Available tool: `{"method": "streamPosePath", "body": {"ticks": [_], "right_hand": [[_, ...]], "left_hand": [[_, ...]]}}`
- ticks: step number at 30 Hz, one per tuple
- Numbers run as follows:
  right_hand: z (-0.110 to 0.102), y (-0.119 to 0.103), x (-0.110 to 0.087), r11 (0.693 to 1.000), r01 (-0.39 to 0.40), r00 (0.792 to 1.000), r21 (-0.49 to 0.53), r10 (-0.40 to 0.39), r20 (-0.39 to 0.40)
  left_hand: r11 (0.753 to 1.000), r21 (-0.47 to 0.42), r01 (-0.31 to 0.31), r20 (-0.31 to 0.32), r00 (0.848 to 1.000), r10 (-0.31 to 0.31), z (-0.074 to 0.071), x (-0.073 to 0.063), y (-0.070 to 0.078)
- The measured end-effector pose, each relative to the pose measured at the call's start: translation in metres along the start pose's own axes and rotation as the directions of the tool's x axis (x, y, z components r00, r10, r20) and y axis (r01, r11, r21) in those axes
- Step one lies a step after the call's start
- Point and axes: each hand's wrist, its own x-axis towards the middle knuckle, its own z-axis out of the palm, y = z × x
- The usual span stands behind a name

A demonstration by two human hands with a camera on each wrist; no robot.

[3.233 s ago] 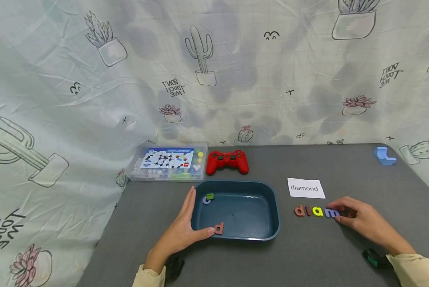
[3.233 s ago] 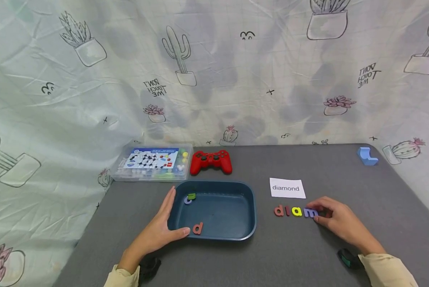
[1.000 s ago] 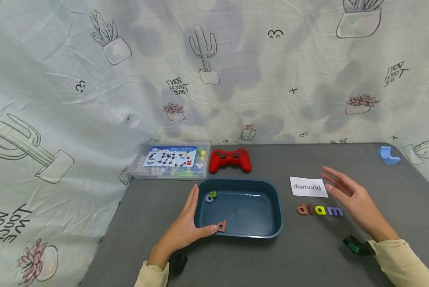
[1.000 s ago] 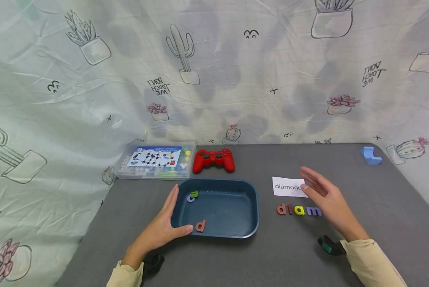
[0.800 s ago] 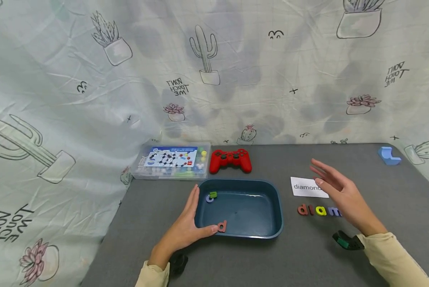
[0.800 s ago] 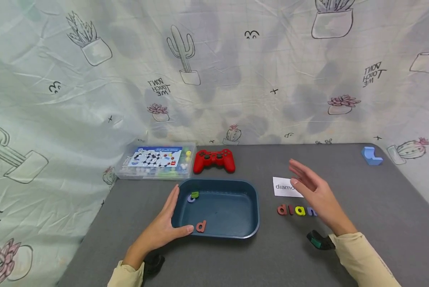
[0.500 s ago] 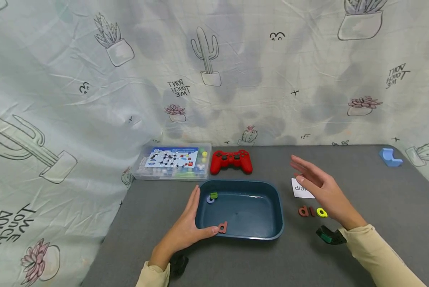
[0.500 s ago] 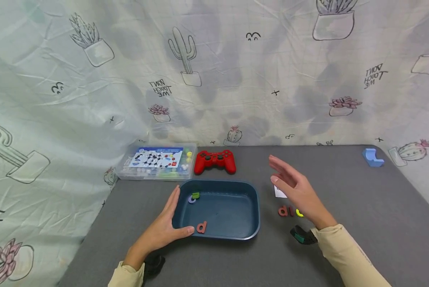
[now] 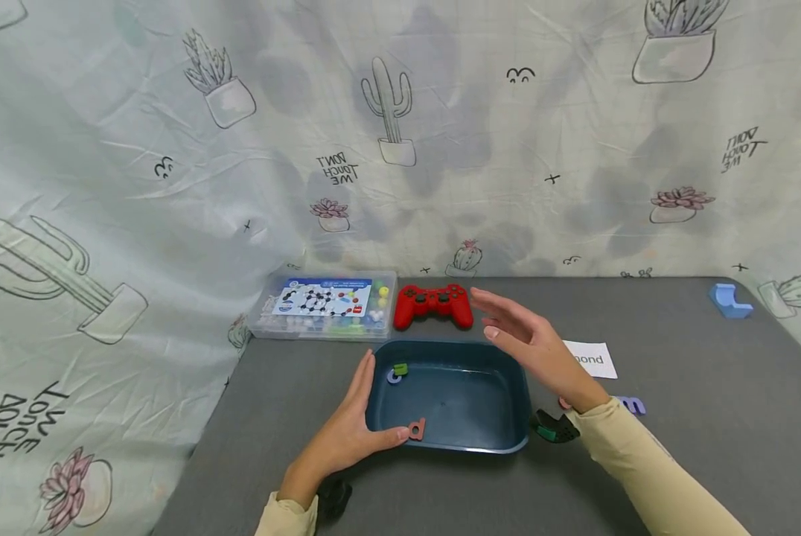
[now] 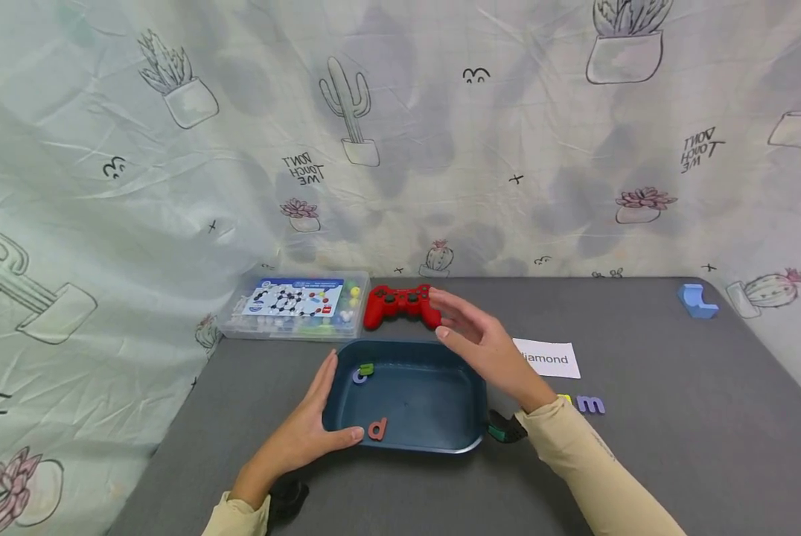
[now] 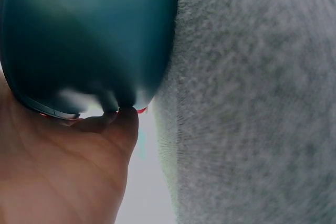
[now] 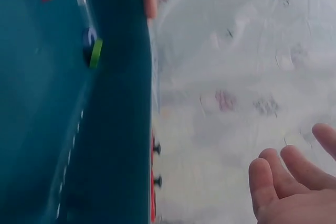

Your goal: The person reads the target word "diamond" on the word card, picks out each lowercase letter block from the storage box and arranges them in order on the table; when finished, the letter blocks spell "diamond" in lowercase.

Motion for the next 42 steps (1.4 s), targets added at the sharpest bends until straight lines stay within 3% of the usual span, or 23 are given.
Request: {"method": "streamPosePath", "body": {"ticks": [11,23,31,37,42], "right_hand": [[0.042,0.017,0.027,0.996,0.035,0.986,0.086,-0.048,0.161],[0.079,0.034,0.059,0.994,-0.098,0.946,-0.040,0.106,0.307],[0.091,0.049,0.063,0.970,-0.144,0.902,-0.197,0.211,0.377],[0.090,0.050,0.065,0.941,-0.127,0.912,-0.314,0.235,0.336],[0.093,0.057,0.071,0.946,-0.110,0.924,-0.304,0.210,0.321]], "left_hand": [[0.999,-0.032,-0.007,0.015,1.000,0.008,0.007,-0.001,-0.002],[0.999,-0.044,-0.033,0.015,0.999,0.034,0.002,-0.001,-0.001],[0.998,-0.060,-0.035,0.031,0.999,0.037,0.004,0.000,-0.002],[0.997,-0.061,-0.039,0.025,0.999,0.041,0.001,0.000,-0.002],[0.998,-0.059,-0.030,0.024,0.999,0.031,-0.001,0.000,-0.002]]}}
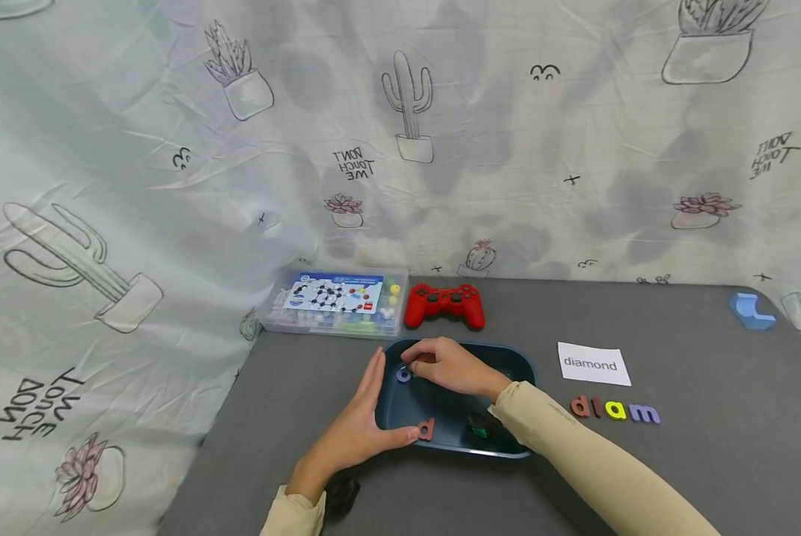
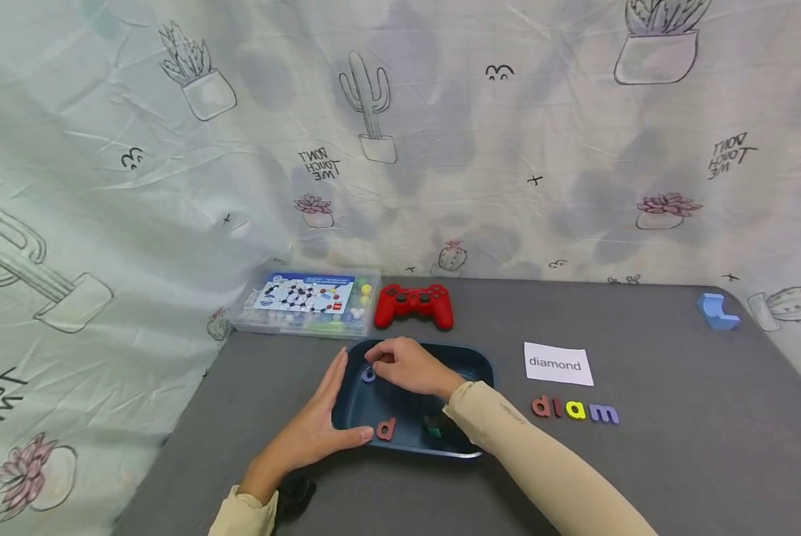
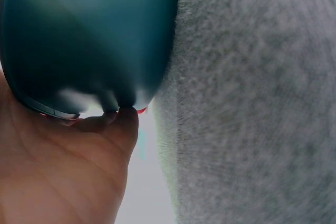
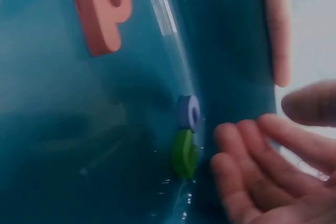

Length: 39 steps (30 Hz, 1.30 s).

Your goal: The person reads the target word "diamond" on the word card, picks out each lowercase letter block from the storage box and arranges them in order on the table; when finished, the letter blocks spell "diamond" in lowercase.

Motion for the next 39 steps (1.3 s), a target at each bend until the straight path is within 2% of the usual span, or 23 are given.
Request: {"method": "streamPosePath", "body": {"ticks": [11,16,22,24,29,35,39], "right_hand": [[0.008,0.006,0.008,0.999,0.030,0.998,0.044,-0.032,0.050],[0.011,0.010,0.011,0.997,0.060,0.996,-0.054,-0.057,0.068],[0.015,0.027,0.014,0.955,0.214,0.972,-0.205,-0.186,0.144],[0.017,0.041,0.020,0.938,0.247,0.964,-0.242,-0.213,0.159],[0.025,0.067,0.029,0.924,0.266,0.960,-0.275,-0.228,0.161],[0.018,0.041,0.022,0.928,0.294,0.954,-0.228,-0.270,0.132],[0.010,0.016,0.013,0.946,0.266,0.964,-0.183,-0.258,0.071]], "left_hand": [[1.000,0.018,-0.002,-0.002,1.000,0.002,0.000,0.000,0.000],[1.000,0.016,-0.006,-0.009,1.000,0.007,-0.001,0.000,-0.001],[1.000,0.008,0.003,0.008,1.000,-0.003,-0.002,0.001,-0.001],[1.000,0.007,0.006,0.014,1.000,-0.006,-0.002,0.002,-0.001],[1.000,0.010,0.002,0.012,1.000,-0.002,-0.001,0.002,-0.003],[1.000,0.019,-0.005,0.002,1.000,0.005,-0.001,0.002,-0.004],[0.999,0.033,-0.015,-0.002,1.000,0.015,-0.001,0.001,-0.004]]}}
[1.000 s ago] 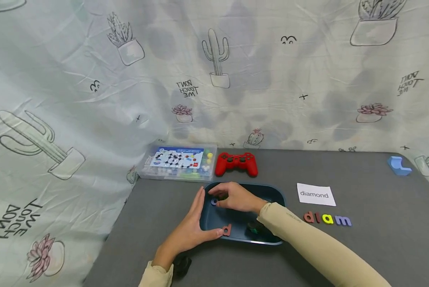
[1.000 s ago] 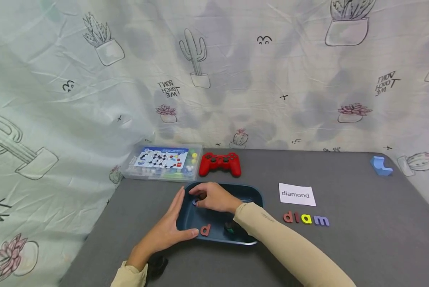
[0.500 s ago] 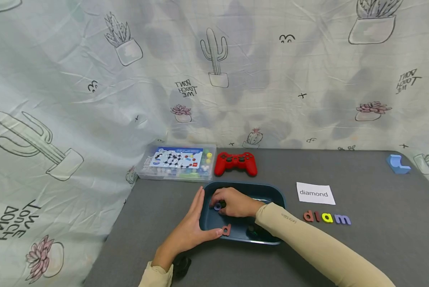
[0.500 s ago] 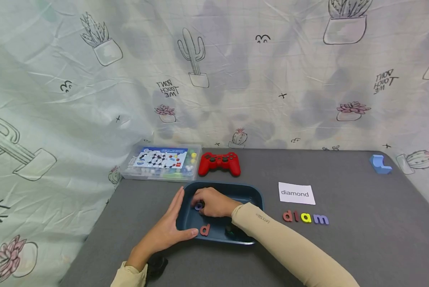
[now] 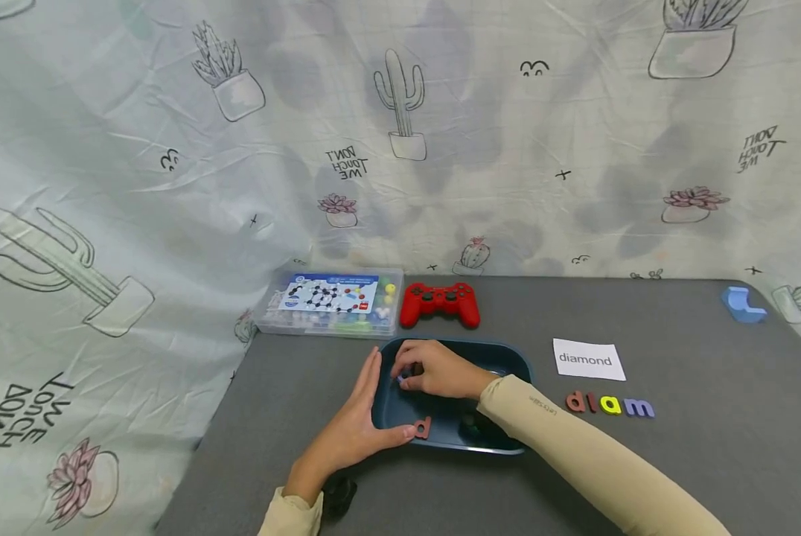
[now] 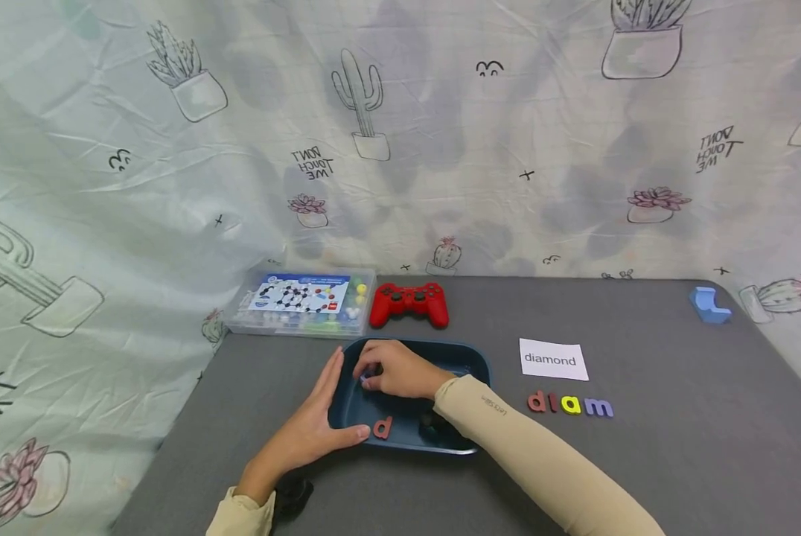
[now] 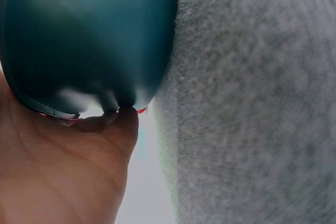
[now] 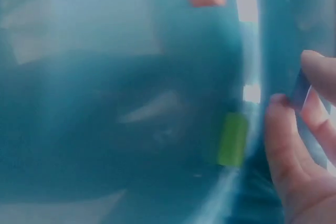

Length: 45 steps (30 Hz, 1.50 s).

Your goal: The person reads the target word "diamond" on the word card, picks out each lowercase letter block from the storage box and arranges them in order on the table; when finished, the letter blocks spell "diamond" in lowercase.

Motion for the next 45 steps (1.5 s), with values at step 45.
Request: {"method": "streamPosePath", "body": {"ticks": [45], "right_hand": [[-0.064,-0.052,-0.106,0.982,-0.108,0.915,0.157,0.160,-0.369]], "left_hand": [[0.996,0.055,0.075,-0.031,0.997,-0.073,0.005,0.001,0.006]]}}
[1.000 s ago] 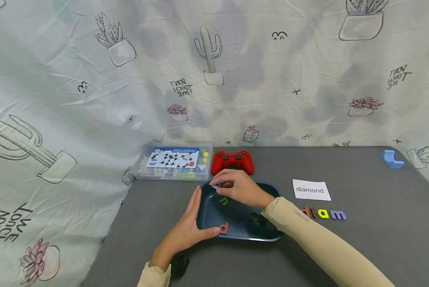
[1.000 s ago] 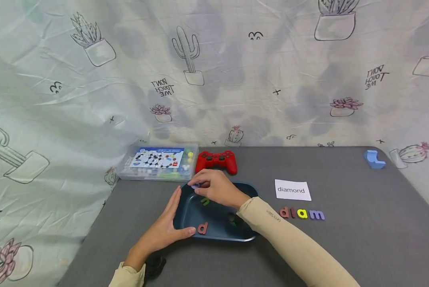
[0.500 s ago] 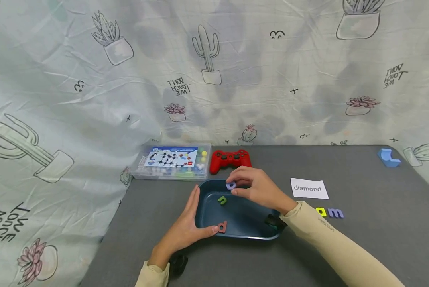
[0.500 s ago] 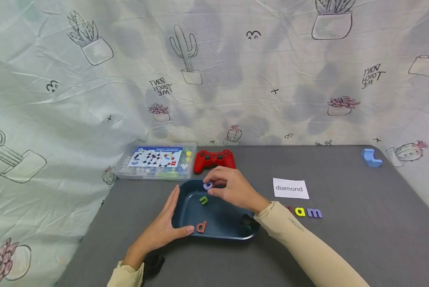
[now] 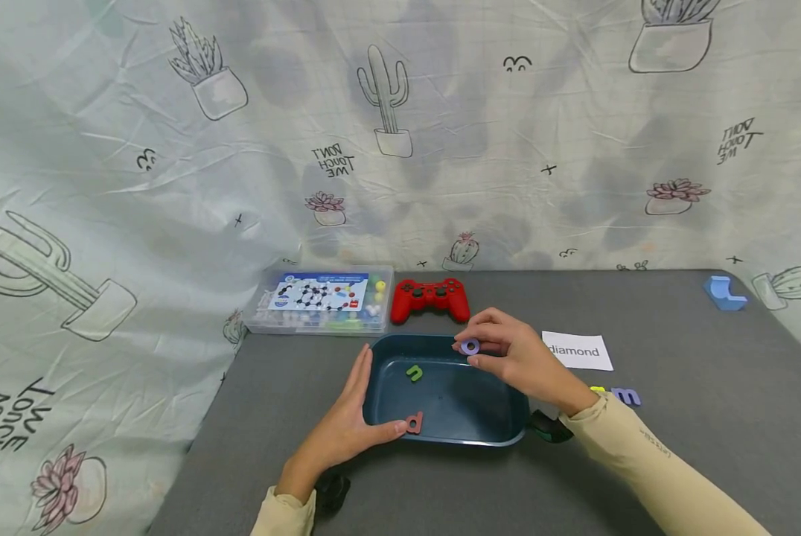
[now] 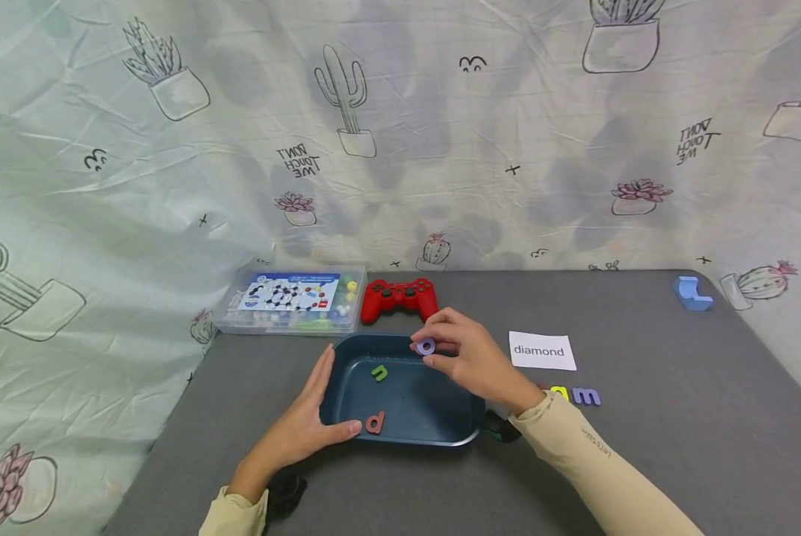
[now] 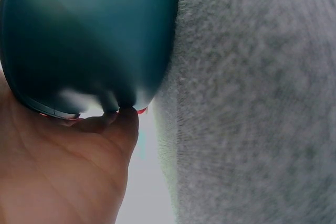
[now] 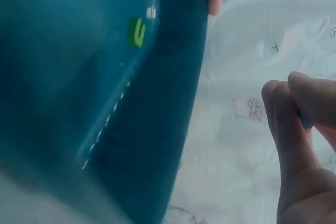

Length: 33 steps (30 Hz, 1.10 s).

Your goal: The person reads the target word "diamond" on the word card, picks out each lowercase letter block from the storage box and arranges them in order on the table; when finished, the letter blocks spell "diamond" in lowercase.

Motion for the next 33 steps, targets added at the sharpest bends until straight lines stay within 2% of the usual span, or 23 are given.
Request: {"method": "streamPosePath", "body": {"ticks": [9,19,26,33], "right_hand": [[-0.022,0.009,-0.023,0.998,-0.059,0.998,0.021,0.059,-0.023],[-0.036,0.022,-0.051,1.000,0.005,0.997,-0.015,-0.006,-0.079],[-0.044,0.026,-0.069,0.997,-0.077,0.991,0.031,0.080,-0.104],[-0.054,0.030,-0.085,0.996,-0.091,0.987,0.002,0.090,-0.131]], "left_hand": [[1.000,-0.012,-0.011,0.006,1.000,0.011,-0.001,-0.001,0.000],[1.000,-0.005,-0.021,0.017,1.000,0.021,0.000,0.000,-0.002],[1.000,-0.003,-0.021,0.015,1.000,0.021,0.000,0.000,-0.002],[1.000,-0.003,-0.017,0.018,1.000,0.018,0.000,0.001,-0.001]]}}
